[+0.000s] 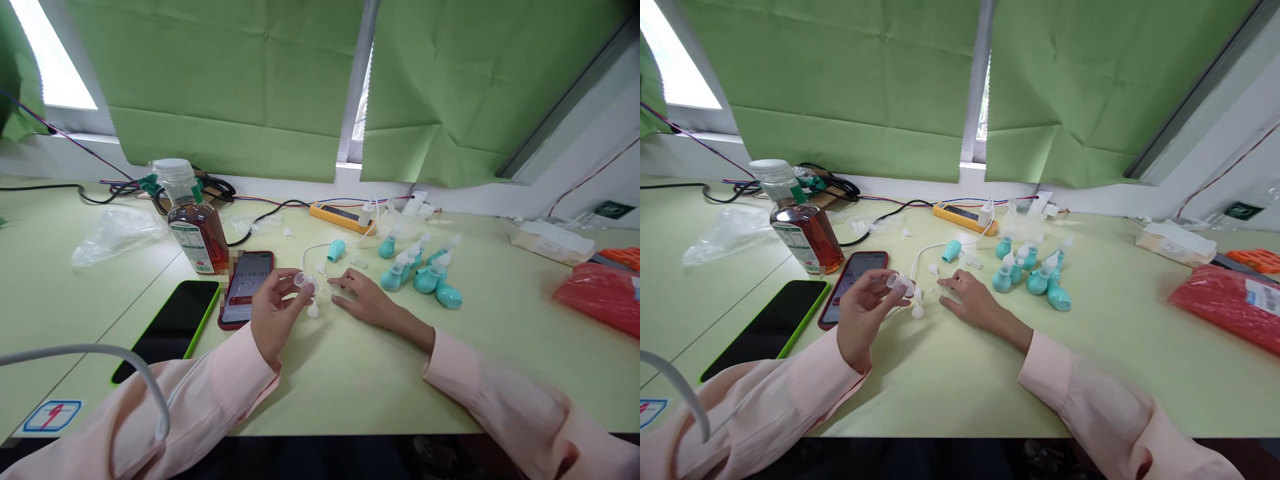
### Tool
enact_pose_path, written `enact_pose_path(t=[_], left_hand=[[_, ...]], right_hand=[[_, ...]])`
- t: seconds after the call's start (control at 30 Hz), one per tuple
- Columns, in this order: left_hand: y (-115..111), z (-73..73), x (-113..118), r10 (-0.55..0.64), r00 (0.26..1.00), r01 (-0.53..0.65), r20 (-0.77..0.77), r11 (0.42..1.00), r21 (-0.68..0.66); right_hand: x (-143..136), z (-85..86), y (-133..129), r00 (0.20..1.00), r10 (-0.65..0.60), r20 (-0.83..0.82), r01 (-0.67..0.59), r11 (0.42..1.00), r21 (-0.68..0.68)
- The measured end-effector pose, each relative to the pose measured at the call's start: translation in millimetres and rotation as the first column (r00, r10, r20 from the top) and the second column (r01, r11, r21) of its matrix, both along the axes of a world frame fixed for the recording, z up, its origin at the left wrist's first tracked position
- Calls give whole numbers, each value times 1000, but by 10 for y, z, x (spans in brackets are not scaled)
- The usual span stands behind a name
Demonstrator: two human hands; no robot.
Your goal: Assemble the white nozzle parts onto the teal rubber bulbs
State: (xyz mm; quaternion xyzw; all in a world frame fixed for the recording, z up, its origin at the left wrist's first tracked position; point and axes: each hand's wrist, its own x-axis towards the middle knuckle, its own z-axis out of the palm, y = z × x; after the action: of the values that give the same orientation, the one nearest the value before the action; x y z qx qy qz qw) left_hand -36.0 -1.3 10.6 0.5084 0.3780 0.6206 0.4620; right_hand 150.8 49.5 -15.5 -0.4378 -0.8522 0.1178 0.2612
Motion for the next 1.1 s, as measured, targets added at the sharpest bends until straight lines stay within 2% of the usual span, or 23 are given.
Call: enact_pose_path(t=[0.1, 0.2, 0.27, 0.33, 0.4, 0.5, 0.57, 0.67, 0.83, 0.97, 1.1], left_hand=[[6, 23, -3, -5, 1000, 6, 20, 999, -46], [4, 52, -7, 8, 999, -4, 37, 996, -92], [-9, 60, 1, -16, 999, 22, 41, 991, -130], [-34, 55, 19, -96, 994, 103, 49, 979, -173], [-64, 43, 40, -204, 977, 214, 66, 952, -220], [-102, 30, 58, -323, 942, 336, 93, 902, -270], [-116, 26, 60, -362, 927, 375, 101, 881, -287], [-121, 15, 61, -392, 915, 401, 92, 863, -307], [-114, -24, 81, -384, 922, 379, 56, 860, -340], [-123, -32, 89, -387, 921, 375, 38, 861, -344], [-138, -32, 92, -362, 932, 335, -23, 884, -326]], right_hand=[[-30, -32, -10, 997, 69, -42, -71, 996, -52], [-58, 8, -40, 992, 68, -106, -77, 994, -79], [-69, 69, -83, 973, 40, -226, -84, 979, -187], [-71, 144, -156, 906, -26, -422, -146, 918, -370], [-66, 216, -255, 802, -104, -589, -266, 819, -508], [-55, 291, -409, 719, -141, -681, -372, 749, -548], [-54, 322, -486, 715, -156, -681, -361, 752, -551], [-64, 358, -553, 735, -176, -655, -282, 799, -531], [-88, 385, -597, 746, -130, -654, -241, 861, -447], [-89, 380, -603, 771, -81, -631, -250, 874, -417], [-75, 386, -586, 779, -122, -615, -236, 852, -468]])
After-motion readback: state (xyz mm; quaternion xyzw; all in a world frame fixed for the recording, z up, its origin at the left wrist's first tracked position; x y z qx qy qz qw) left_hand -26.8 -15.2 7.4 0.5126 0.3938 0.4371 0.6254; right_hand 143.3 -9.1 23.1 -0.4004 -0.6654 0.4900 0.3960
